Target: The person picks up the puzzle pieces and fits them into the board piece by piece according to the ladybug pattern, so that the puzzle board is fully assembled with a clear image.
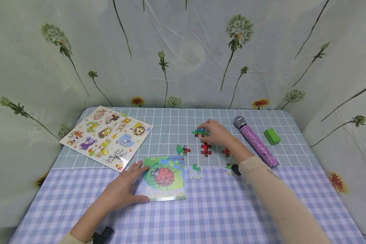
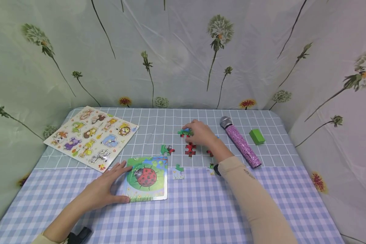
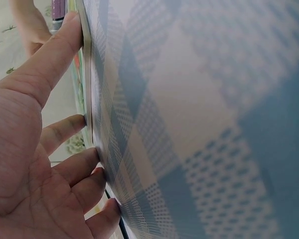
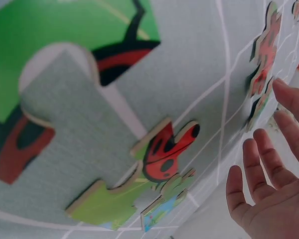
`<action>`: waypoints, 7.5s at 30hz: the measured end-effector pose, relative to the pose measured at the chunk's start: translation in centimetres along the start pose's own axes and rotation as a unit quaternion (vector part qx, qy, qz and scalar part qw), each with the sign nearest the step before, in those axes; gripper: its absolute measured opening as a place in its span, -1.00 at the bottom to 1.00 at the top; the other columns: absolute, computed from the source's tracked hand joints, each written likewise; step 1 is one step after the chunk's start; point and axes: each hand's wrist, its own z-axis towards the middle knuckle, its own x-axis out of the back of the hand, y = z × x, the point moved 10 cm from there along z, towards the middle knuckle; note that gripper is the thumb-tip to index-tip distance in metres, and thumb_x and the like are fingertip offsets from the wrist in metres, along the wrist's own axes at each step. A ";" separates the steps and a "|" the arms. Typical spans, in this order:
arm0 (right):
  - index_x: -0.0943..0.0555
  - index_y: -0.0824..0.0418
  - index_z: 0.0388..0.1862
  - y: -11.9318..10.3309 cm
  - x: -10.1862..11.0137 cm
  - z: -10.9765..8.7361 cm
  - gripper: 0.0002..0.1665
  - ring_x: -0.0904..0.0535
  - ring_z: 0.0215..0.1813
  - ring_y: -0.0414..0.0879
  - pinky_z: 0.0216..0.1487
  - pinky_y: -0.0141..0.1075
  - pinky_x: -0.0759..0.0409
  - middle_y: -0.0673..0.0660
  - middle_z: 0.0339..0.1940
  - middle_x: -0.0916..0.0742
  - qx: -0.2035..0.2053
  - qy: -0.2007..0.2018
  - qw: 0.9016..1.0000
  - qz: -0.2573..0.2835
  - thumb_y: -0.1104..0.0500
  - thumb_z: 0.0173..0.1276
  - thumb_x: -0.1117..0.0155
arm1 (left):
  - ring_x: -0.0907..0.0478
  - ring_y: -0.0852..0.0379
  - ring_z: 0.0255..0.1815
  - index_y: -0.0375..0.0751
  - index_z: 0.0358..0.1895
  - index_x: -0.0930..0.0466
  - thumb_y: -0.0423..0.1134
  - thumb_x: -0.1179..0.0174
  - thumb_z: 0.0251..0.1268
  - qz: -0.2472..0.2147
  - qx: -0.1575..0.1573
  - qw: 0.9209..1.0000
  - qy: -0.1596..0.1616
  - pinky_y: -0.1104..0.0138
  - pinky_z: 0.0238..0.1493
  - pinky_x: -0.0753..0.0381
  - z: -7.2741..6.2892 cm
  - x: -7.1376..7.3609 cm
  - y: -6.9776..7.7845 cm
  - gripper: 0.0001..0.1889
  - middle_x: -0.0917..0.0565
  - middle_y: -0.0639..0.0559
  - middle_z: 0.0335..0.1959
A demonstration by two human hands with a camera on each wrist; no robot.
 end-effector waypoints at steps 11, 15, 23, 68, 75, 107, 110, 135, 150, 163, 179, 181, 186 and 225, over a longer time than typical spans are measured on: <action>-0.64 0.23 0.43 0.4 -0.1 0.6 -0.41 -0.65 0.22 0.22 0.31 0.13 -0.66 0.40 0.38 -0.62 0.010 -0.002 1.000 -0.005 0.12 0.48 -0.46 | -0.14 -0.36 0.74 0.02 0.65 -0.35 0.32 -0.64 -0.09 -0.003 -0.003 1.000 0.002 -0.39 0.62 -0.26 0.0 0.2 0.1 0.16 -0.22 -0.22 0.74; -0.62 0.24 0.45 0.6 -0.3 0.7 -0.41 -0.64 0.25 0.22 0.34 0.12 -0.65 0.40 0.41 -0.60 -0.004 -0.008 1.000 0.012 0.12 0.49 -0.44 | -0.13 -0.36 0.75 0.03 0.65 -0.35 0.31 -0.64 -0.08 -0.009 -0.001 1.000 -0.001 -0.38 0.63 -0.24 -0.1 0.1 0.0 0.15 -0.22 -0.21 0.74; -0.62 0.27 0.46 1.3 -0.5 1.1 -0.41 -0.61 0.38 0.26 0.46 0.11 -0.61 0.38 0.43 -0.60 -0.018 -0.014 1.000 0.020 0.11 0.52 -0.43 | -0.13 -0.36 0.75 0.02 0.65 -0.35 0.28 -0.65 -0.08 -0.009 -0.001 1.000 0.000 -0.37 0.64 -0.23 -0.1 0.1 -0.1 0.15 -0.22 -0.22 0.74; -0.76 0.19 0.25 -3.4 1.3 -1.0 -0.50 -0.68 0.08 0.07 0.03 -0.05 -0.71 0.17 0.09 -0.73 0.080 0.035 0.995 0.038 0.10 0.35 -0.48 | -0.17 -0.38 0.73 0.03 0.64 -0.37 0.34 -0.64 -0.09 -0.003 -0.002 1.000 0.000 -0.41 0.59 -0.29 0.0 0.2 0.2 0.15 -0.26 -0.24 0.72; -0.77 0.17 0.25 -5.3 0.8 -1.7 -0.51 -0.69 0.05 0.03 0.06 -0.08 -0.73 0.12 0.06 -0.74 0.102 0.031 0.994 0.037 0.08 0.36 -0.47 | -0.15 -0.37 0.74 0.02 0.64 -0.37 0.30 -0.66 -0.11 -0.006 0.001 1.000 0.000 -0.42 0.58 -0.30 0.0 0.1 0.1 0.16 -0.25 -0.23 0.73; -0.80 0.05 0.22 -13.4 -6.6 -2.6 -0.55 -0.63 -0.08 -0.19 -0.01 -0.28 -0.67 -0.01 0.05 -0.77 0.187 -0.034 0.982 0.004 -0.04 0.40 -0.52 | -0.17 -0.40 0.72 0.01 0.63 -0.38 0.33 -0.65 -0.11 -0.008 -0.001 1.000 -0.003 -0.45 0.54 -0.32 0.1 0.2 0.1 0.16 -0.25 -0.24 0.73; -0.81 0.04 0.20 -13.9 -6.8 -2.7 -0.55 -0.66 -0.05 -0.19 0.03 -0.26 -0.69 -0.01 0.04 -0.77 0.195 -0.031 0.980 -0.004 -0.06 0.39 -0.54 | -0.18 -0.40 0.72 0.02 0.63 -0.38 0.34 -0.64 -0.10 -0.005 -0.003 1.000 -0.003 -0.45 0.53 -0.34 0.1 0.2 0.1 0.15 -0.25 -0.24 0.73; -0.83 0.06 0.18 -15.7 -7.9 -1.4 -0.56 -0.68 0.03 -0.15 0.09 -0.19 -0.71 0.01 0.03 -0.79 0.199 -0.053 0.978 -0.038 -0.07 0.39 -0.58 | -0.18 -0.41 0.72 0.01 0.63 -0.39 0.34 -0.64 -0.09 -0.006 -0.003 1.000 -0.005 -0.45 0.50 -0.37 0.1 0.3 0.3 0.14 -0.25 -0.25 0.73; -0.84 0.00 0.14 -15.9 -8.3 -1.4 -0.59 -0.69 -0.01 -0.17 0.06 -0.18 -0.70 -0.02 -0.03 -0.78 0.200 -0.048 0.977 -0.062 -0.10 0.38 -0.59 | -0.18 -0.42 0.72 0.02 0.62 -0.39 0.34 -0.64 -0.10 -0.005 0.001 1.000 -0.009 -0.48 0.47 -0.38 0.1 0.1 0.1 0.14 -0.25 -0.25 0.72; -0.80 -0.06 0.21 -15.2 -7.5 -1.6 -0.53 -0.67 0.18 -0.13 0.30 0.11 -0.55 -0.03 0.11 -0.76 0.170 -0.058 0.982 -0.051 -0.16 0.38 -0.57 | -0.17 -0.42 0.72 0.04 0.63 -0.38 0.36 -0.63 -0.11 -0.005 0.004 1.000 -0.011 -0.49 0.45 -0.39 0.2 0.0 0.0 0.15 -0.25 -0.25 0.73; -0.74 0.07 0.28 -10.3 -2.9 -1.4 -0.54 -0.73 0.04 -0.02 0.06 -0.16 -0.73 0.12 0.09 -0.74 0.132 -0.018 0.991 -0.002 0.01 0.46 -0.52 | -0.18 -0.41 0.72 0.03 0.62 -0.39 0.35 -0.64 -0.14 -0.005 -0.003 1.000 0.001 -0.47 0.50 -0.35 0.1 0.0 -0.1 0.16 -0.26 -0.24 0.72; -0.73 0.07 0.29 -9.1 -2.3 -1.3 -0.54 -0.74 0.10 0.01 0.11 -0.11 -0.74 0.13 0.13 -0.74 0.111 -0.015 0.994 0.000 0.01 0.48 -0.50 | -0.18 -0.41 0.72 0.03 0.62 -0.39 0.35 -0.65 -0.14 -0.004 -0.004 1.000 0.002 -0.47 0.50 -0.35 0.1 0.0 -0.1 0.16 -0.26 -0.24 0.72; -0.70 0.11 0.34 -5.7 -0.6 -1.5 -0.51 -0.70 0.20 0.10 0.20 0.01 -0.73 0.19 0.20 -0.73 0.064 0.006 0.998 0.015 0.03 0.50 -0.47 | -0.19 -0.41 0.71 0.02 0.62 -0.40 0.34 -0.65 -0.14 -0.005 -0.005 1.000 0.002 -0.47 0.50 -0.36 0.1 0.1 0.1 0.16 -0.26 -0.24 0.72; -0.69 0.31 0.28 7.5 2.5 -5.0 -0.45 -0.66 0.30 0.36 0.39 0.25 -0.62 0.48 0.23 -0.74 -0.055 -0.022 0.997 0.052 0.25 0.33 -0.58 | -0.18 -0.43 0.71 0.00 0.62 -0.39 0.34 -0.64 -0.12 -0.003 -0.002 1.000 0.001 -0.48 0.51 -0.34 0.0 0.2 0.1 0.15 -0.25 -0.26 0.72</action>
